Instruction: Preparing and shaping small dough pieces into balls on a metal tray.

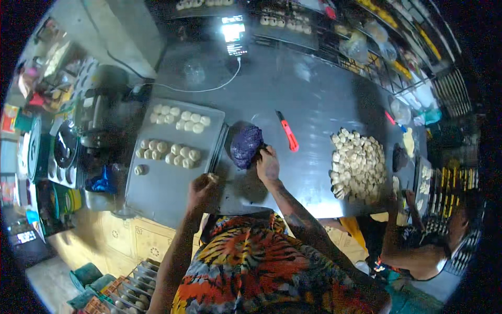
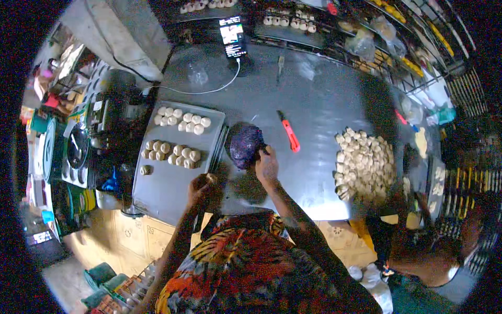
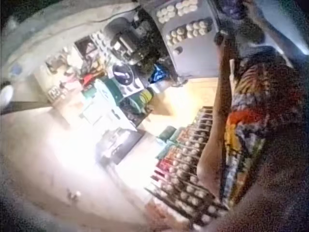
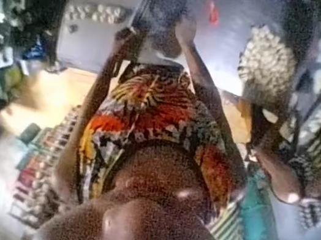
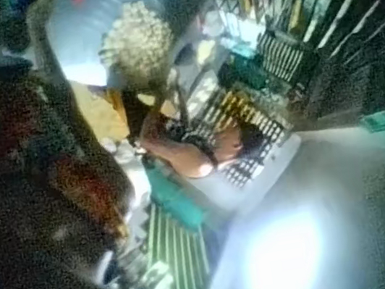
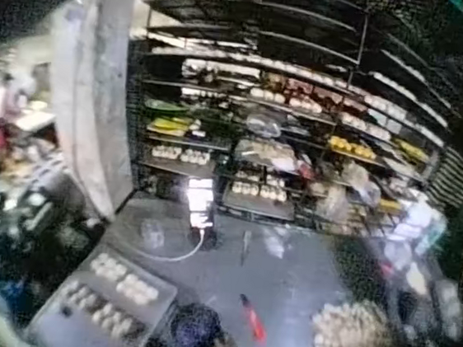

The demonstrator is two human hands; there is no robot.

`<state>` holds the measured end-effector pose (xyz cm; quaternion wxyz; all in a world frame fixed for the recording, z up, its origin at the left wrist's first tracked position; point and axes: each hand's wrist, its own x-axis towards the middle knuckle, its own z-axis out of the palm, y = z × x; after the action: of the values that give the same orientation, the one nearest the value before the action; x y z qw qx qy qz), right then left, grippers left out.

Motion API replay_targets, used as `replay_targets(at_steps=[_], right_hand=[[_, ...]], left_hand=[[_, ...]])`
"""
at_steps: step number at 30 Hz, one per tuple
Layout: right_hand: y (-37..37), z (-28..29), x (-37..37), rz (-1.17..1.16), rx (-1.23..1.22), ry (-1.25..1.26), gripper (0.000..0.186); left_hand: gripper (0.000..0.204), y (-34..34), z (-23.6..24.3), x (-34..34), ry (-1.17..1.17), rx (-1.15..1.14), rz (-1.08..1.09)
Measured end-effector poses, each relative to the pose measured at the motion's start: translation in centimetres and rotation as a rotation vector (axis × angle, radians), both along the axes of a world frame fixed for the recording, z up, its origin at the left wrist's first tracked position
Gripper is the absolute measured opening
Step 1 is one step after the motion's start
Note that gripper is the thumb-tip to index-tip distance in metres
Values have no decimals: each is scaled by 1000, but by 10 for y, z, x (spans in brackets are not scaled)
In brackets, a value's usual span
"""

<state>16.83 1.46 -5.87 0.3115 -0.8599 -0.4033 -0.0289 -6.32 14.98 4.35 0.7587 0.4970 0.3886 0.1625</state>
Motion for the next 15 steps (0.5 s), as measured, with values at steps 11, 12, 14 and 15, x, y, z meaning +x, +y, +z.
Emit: replay_targets(at_steps=[11, 12, 14, 15], right_hand=[[-18, 34, 15, 318, 131, -48, 21], [-24, 39, 16, 332, 117, 24, 19], [-34, 50, 16, 353, 84, 163, 16], [-38, 56, 16, 359, 68, 230, 15]], left_hand=[[18, -124, -13, -3, -37, -117, 196], [18, -128, -15, 0, -46, -133, 210], [19, -138, -17, 1, -66, -165, 229], [19, -138, -21, 7, -78, -182, 235]])
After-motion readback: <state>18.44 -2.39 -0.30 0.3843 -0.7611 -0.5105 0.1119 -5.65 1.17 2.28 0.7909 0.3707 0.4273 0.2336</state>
